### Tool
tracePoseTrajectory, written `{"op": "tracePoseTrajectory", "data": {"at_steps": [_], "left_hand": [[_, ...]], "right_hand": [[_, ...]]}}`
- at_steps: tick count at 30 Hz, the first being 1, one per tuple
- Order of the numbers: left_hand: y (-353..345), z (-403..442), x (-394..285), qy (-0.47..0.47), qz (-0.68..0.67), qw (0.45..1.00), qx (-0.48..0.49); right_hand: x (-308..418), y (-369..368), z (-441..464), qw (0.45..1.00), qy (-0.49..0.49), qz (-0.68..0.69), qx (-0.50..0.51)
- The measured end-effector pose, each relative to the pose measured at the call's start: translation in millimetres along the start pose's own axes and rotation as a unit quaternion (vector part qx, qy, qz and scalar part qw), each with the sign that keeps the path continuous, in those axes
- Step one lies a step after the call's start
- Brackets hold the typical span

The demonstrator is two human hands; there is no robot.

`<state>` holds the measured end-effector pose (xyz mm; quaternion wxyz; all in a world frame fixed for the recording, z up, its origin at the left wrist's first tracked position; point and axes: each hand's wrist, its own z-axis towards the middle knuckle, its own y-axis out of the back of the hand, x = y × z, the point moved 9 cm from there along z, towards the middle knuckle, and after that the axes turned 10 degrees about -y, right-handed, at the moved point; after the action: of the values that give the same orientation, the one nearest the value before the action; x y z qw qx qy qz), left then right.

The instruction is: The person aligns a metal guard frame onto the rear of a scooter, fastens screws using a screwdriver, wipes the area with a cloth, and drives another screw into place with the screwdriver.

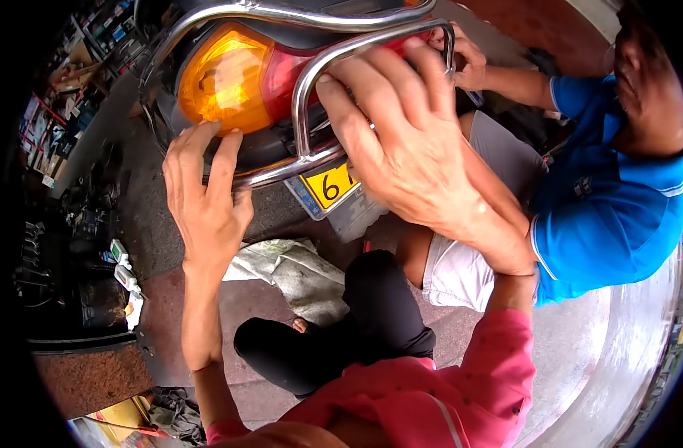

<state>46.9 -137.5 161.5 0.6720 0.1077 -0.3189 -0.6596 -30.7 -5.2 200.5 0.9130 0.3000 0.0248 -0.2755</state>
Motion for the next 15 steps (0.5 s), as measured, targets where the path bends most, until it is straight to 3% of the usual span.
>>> {"op": "tracePoseTrajectory", "data": {"at_steps": [3,7,11,15], "left_hand": [[3.4,6.5,3.4,0.013,0.017,1.0,0.013],[0.3,16.2,7.2,0.022,-0.033,0.999,0.032],[1.6,18.3,4.2,0.022,-0.027,0.999,0.032],[-1.4,17.1,6.5,0.026,-0.03,0.998,0.041]], "right_hand": [[6.8,14.5,12.3,0.998,0.033,-0.047,-0.012],[-8.3,-14.5,35.4,0.973,0.096,0.001,0.212],[-10.6,-26.0,32.4,0.959,0.218,-0.071,0.165],[-3.8,-11.7,42.5,0.962,0.175,0.08,0.193]]}}
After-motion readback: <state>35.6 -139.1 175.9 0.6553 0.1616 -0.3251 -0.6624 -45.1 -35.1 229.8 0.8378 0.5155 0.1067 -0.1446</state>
